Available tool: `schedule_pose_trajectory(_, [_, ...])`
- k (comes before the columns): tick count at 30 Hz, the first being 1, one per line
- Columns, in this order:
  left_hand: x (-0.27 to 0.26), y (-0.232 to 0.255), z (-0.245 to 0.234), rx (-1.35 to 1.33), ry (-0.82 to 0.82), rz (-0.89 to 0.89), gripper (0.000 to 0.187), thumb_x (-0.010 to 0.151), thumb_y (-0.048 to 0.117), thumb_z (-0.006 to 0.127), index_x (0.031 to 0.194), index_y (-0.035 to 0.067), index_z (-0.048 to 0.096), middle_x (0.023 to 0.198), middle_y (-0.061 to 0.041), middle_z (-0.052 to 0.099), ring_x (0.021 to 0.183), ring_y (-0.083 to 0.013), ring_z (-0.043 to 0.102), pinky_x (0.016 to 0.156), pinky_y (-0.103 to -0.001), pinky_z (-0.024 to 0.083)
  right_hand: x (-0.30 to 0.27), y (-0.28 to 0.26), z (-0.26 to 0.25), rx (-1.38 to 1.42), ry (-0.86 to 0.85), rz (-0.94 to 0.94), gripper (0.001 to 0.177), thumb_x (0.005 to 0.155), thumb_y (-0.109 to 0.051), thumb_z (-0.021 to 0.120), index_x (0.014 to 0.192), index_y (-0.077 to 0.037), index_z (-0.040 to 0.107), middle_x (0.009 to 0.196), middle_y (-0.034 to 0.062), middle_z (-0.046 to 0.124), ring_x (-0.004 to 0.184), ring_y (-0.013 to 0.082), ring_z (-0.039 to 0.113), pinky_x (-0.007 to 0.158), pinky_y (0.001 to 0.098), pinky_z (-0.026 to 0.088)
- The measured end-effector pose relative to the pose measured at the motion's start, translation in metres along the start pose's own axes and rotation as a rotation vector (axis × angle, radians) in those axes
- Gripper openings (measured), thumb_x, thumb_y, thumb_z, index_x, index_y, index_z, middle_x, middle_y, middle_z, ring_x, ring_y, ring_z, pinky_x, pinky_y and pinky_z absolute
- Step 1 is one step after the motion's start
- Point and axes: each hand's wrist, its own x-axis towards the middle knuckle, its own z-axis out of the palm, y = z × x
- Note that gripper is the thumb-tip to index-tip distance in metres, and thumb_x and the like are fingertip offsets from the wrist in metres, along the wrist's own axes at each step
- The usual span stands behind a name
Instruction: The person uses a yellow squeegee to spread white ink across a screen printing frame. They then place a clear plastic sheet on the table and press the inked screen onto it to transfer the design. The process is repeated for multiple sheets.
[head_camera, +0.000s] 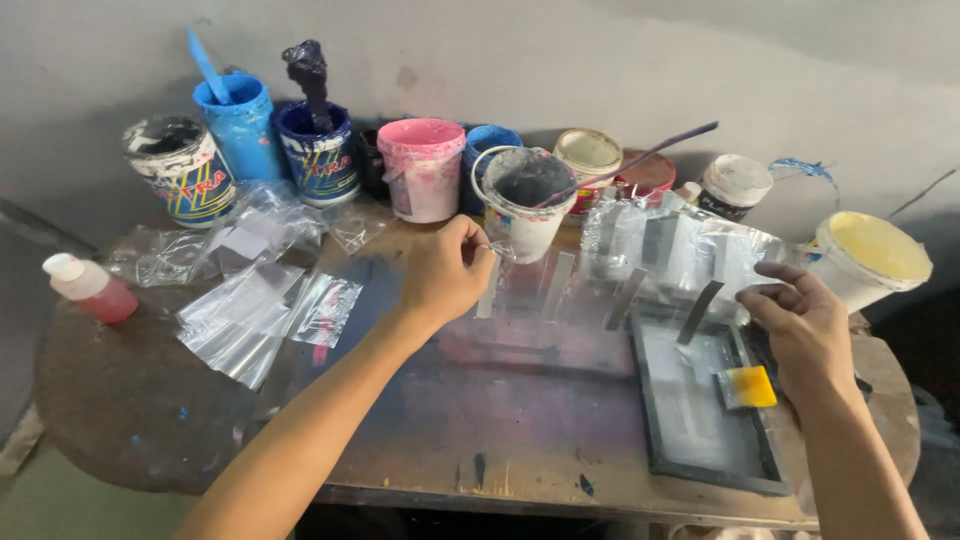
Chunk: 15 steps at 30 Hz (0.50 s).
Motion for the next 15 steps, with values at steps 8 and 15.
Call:
schedule_pose_trajectory(8, [0.027,0.036,0.098,0.24,0.048,0.075,0.007,0.085,0.016,0.059,0.08,0.012,0.056,0.06,-0.007,0.063,0.06,-0.0365,0.063,0.058,-0.05,0.047,0.075,0.052,-0.054,0.094,0.15,-0.055,0.026,0.097,0.0,0.069,0.121,-0.004,0.059,0.101,0.0129,0.071,0.089,0.0199,0.067,0.075,0.0343,0.06])
schedule_pose_trajectory(15, [0.057,0.05,0.154,0.392,0.048,0.101,0.007,0.087,0.015,0.063,0.087,0.009,0.06,0.067,-0.015,0.068,0.064,-0.0404,0.069,0.053,-0.053,0.052,0.137,0.075,-0.068,-0.044,0.236,-0.058,0.013,0.099,-0.012,0.073,0.103,-0.012,0.061,0.091,0.0046,0.067,0.075,0.016,0.055,0.064,0.0343,0.047])
